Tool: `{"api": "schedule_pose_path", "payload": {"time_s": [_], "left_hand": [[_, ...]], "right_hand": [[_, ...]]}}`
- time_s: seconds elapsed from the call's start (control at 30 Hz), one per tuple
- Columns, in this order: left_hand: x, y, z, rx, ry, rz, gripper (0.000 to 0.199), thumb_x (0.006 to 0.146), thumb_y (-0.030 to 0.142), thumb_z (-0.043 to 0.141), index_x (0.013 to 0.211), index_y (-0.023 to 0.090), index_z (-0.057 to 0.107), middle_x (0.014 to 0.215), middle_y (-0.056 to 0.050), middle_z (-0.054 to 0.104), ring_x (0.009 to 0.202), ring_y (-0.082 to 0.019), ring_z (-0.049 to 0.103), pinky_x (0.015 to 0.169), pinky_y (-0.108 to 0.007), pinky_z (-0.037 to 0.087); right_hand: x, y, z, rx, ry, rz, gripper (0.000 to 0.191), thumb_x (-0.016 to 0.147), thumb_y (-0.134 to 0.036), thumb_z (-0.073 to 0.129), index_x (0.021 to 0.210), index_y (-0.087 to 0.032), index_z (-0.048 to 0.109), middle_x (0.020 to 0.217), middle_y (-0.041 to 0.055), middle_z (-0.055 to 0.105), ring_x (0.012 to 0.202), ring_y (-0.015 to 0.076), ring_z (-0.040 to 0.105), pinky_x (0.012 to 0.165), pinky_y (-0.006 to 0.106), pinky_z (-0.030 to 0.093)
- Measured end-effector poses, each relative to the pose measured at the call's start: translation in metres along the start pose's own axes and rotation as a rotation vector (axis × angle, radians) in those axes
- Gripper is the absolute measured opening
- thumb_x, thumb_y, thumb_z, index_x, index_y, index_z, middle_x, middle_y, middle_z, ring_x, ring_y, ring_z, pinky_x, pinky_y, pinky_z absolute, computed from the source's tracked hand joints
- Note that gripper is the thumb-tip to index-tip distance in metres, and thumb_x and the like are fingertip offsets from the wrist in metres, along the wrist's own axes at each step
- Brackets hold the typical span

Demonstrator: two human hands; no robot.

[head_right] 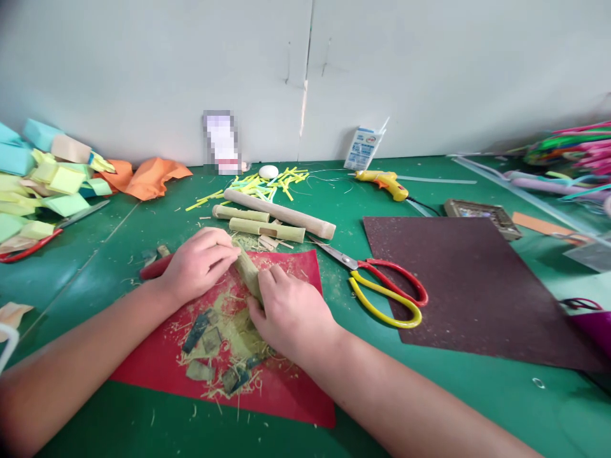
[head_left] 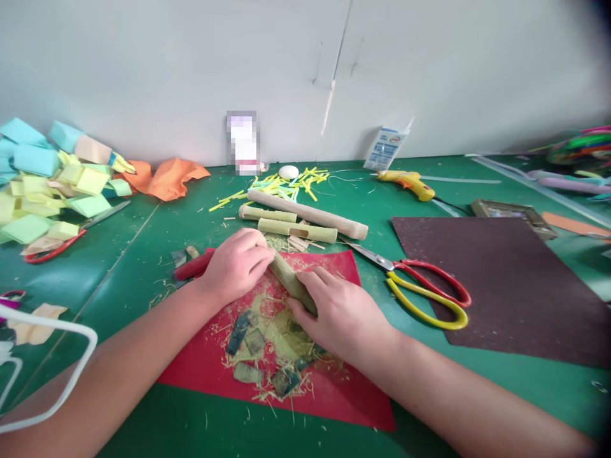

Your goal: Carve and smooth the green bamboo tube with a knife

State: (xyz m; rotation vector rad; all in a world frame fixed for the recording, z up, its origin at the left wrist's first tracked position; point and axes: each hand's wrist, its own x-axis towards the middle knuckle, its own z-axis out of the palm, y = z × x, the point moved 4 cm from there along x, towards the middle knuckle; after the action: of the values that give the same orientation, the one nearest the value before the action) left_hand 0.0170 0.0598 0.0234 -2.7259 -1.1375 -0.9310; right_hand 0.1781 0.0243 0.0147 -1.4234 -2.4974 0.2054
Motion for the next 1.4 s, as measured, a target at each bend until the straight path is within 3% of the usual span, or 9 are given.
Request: {"api": "schedule_pose_path", "payload": {"time_s": [0.13, 0.3, 0.43, 0.6, 0.73, 1.0, 1.13, 1.3, 1.4], "left_hand": [[0.001, 0.014, 0.005, -0.113, -0.098, 0.121, 0.014, 0.089, 0.017, 0.050, 0.089, 0.016, 0.064, 0.089, -0.006, 0.063, 0.093, -0.018, 0.054, 0.086, -0.034, 0.046], [0.003, 0.000, 0.003, -0.019, 0.007, 0.006, 0.018, 0.090, 0.020, 0.050, 0.079, 0.016, 0.064, 0.084, -0.007, 0.061, 0.087, -0.019, 0.054, 0.081, -0.036, 0.047], [0.002, 0.008, 0.007, -0.116, -0.083, 0.109, 0.015, 0.089, 0.017, 0.050, 0.085, 0.017, 0.065, 0.089, -0.007, 0.062, 0.093, -0.019, 0.054, 0.085, -0.036, 0.046], [0.002, -0.005, 0.000, 0.033, 0.023, 0.008, 0.020, 0.089, 0.020, 0.050, 0.077, 0.017, 0.065, 0.083, -0.007, 0.061, 0.089, -0.020, 0.054, 0.082, -0.038, 0.046], [0.001, 0.002, 0.001, -0.053, -0.052, 0.087, 0.017, 0.089, 0.019, 0.050, 0.081, 0.018, 0.065, 0.083, -0.006, 0.062, 0.091, -0.020, 0.054, 0.083, -0.036, 0.046], [0.000, 0.005, 0.004, -0.076, -0.076, 0.094, 0.015, 0.089, 0.019, 0.051, 0.081, 0.017, 0.064, 0.084, -0.006, 0.062, 0.091, -0.019, 0.055, 0.083, -0.036, 0.046], [0.000, 0.001, -0.002, 0.006, 0.020, 0.028, 0.018, 0.089, 0.020, 0.050, 0.078, 0.017, 0.064, 0.082, -0.006, 0.061, 0.088, -0.020, 0.054, 0.081, -0.038, 0.047], [-0.002, 0.012, 0.003, -0.074, -0.089, 0.130, 0.017, 0.090, 0.018, 0.049, 0.085, 0.017, 0.065, 0.084, -0.007, 0.063, 0.094, -0.020, 0.054, 0.084, -0.037, 0.046], [-0.001, -0.003, 0.000, -0.030, 0.018, 0.004, 0.018, 0.089, 0.021, 0.051, 0.078, 0.018, 0.065, 0.080, -0.006, 0.061, 0.086, -0.020, 0.053, 0.080, -0.036, 0.045]], "right_hand": [[0.000, 0.002, 0.002, 0.029, -0.001, -0.006, 0.013, 0.085, -0.028, 0.048, 0.086, -0.017, 0.055, 0.084, 0.0038, 0.060, 0.069, 0.0151, 0.057, 0.055, 0.028, 0.033], [0.000, 0.004, 0.003, 0.043, 0.028, -0.009, 0.016, 0.085, -0.030, 0.047, 0.084, -0.016, 0.055, 0.082, 0.0038, 0.060, 0.066, 0.0141, 0.055, 0.055, 0.027, 0.033], [-0.001, 0.002, 0.005, 0.067, 0.040, -0.027, 0.013, 0.083, -0.027, 0.049, 0.084, -0.017, 0.055, 0.079, 0.0029, 0.059, 0.065, 0.0138, 0.054, 0.054, 0.027, 0.033], [-0.002, 0.002, 0.005, 0.078, 0.040, -0.004, 0.016, 0.085, -0.029, 0.047, 0.088, -0.016, 0.057, 0.084, 0.0040, 0.060, 0.070, 0.0150, 0.057, 0.057, 0.027, 0.036], [-0.001, 0.002, 0.005, 0.074, 0.030, -0.007, 0.014, 0.084, -0.028, 0.048, 0.085, -0.017, 0.055, 0.083, 0.0036, 0.060, 0.068, 0.0144, 0.056, 0.057, 0.026, 0.035], [0.000, 0.003, 0.006, 0.077, 0.030, 0.004, 0.014, 0.085, -0.028, 0.047, 0.082, -0.017, 0.055, 0.079, 0.0027, 0.059, 0.066, 0.0135, 0.055, 0.056, 0.026, 0.033], [0.000, 0.004, 0.004, 0.082, 0.028, 0.023, 0.016, 0.085, -0.029, 0.046, 0.082, -0.017, 0.055, 0.079, 0.0033, 0.060, 0.066, 0.0141, 0.055, 0.057, 0.026, 0.034], [0.001, 0.005, 0.004, 0.101, 0.017, 0.018, 0.012, 0.082, -0.027, 0.049, 0.079, -0.018, 0.054, 0.077, 0.0029, 0.060, 0.065, 0.0138, 0.054, 0.057, 0.026, 0.034], [0.002, 0.006, 0.004, 0.096, 0.024, 0.036, 0.015, 0.084, -0.029, 0.047, 0.078, -0.018, 0.054, 0.077, 0.0033, 0.059, 0.065, 0.0137, 0.053, 0.057, 0.026, 0.034]]}}
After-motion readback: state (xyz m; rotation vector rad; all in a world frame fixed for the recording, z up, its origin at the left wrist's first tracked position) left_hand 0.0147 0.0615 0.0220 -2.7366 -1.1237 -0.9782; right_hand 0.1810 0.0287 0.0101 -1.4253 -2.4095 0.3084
